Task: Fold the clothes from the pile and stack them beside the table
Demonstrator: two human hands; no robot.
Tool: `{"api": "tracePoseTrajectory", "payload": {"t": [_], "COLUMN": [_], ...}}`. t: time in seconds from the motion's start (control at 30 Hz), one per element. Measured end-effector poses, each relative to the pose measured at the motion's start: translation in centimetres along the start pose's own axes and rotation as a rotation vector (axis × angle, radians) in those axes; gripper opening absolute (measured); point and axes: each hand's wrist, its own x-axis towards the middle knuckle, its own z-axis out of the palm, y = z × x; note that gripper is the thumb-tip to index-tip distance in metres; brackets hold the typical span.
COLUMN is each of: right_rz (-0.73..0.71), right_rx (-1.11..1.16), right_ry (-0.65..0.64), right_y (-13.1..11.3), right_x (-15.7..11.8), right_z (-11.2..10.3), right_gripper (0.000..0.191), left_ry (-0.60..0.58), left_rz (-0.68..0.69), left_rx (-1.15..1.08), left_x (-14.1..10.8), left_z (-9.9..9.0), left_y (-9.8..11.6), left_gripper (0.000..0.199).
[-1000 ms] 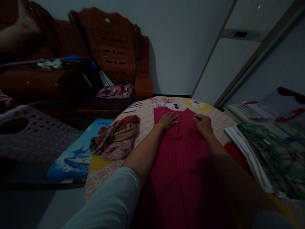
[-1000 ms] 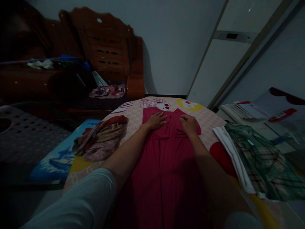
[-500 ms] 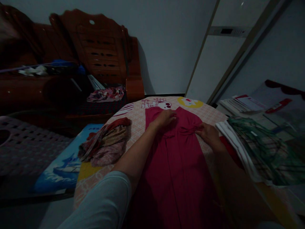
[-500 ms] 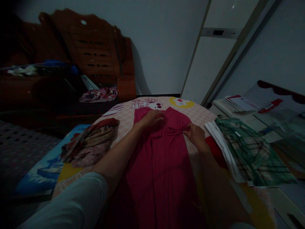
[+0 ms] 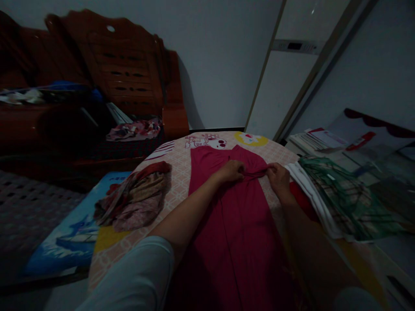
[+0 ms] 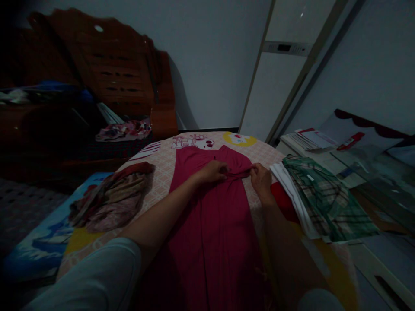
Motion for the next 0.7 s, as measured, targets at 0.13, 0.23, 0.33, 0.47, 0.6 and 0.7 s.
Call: {"api": "tracePoseTrajectory", "payload": {"t": [0.13,0.23,0.33,0.47,0.6,0.7], "right_rz": [-0.099,-0.167,-0.294,-0.359,-0.042,0.084], "right_rx": [-0.003,-0.051,0.043,0.286,0.314,0.263], "right_ry": [0.063,0.005,-0.144,-0.218,-0.038,-0.021], "right_y": [-1.5,-3.6,-6.3,-7.6,-4.6,-1.9], "right_x": [1.4,3.1,4.9,6.4,5.9,4.8], "right_z": [-0.3,0.2,1.3,2.5,2.8,3.1], "right_gripper": [0.028,0.032,0.039,0.047,0.039,0.034], "left_ry": [-0.052,-0.092,-0.128,-0.2,-0.316,-0.21], "left_rz": [-0.019,-0.059,-0.084,-0.162,-0.224,-0.28], "left_rx": [-0.062,-0.095,-0.214,-0.403,-0.531,-0.469], "left_x": [0.1,-0.1,-0.6,-1.6,-2.0,-1.5], "left_z": [-1.1,-1.5,-1.9,-3.0,-3.8,-3.6], "left_y": [-0.5,-0.9,-1.4,-2.3,-3.0,-3.2], "left_gripper": [0.047,0.037,0.016,0.01,0.014,0.016]}}
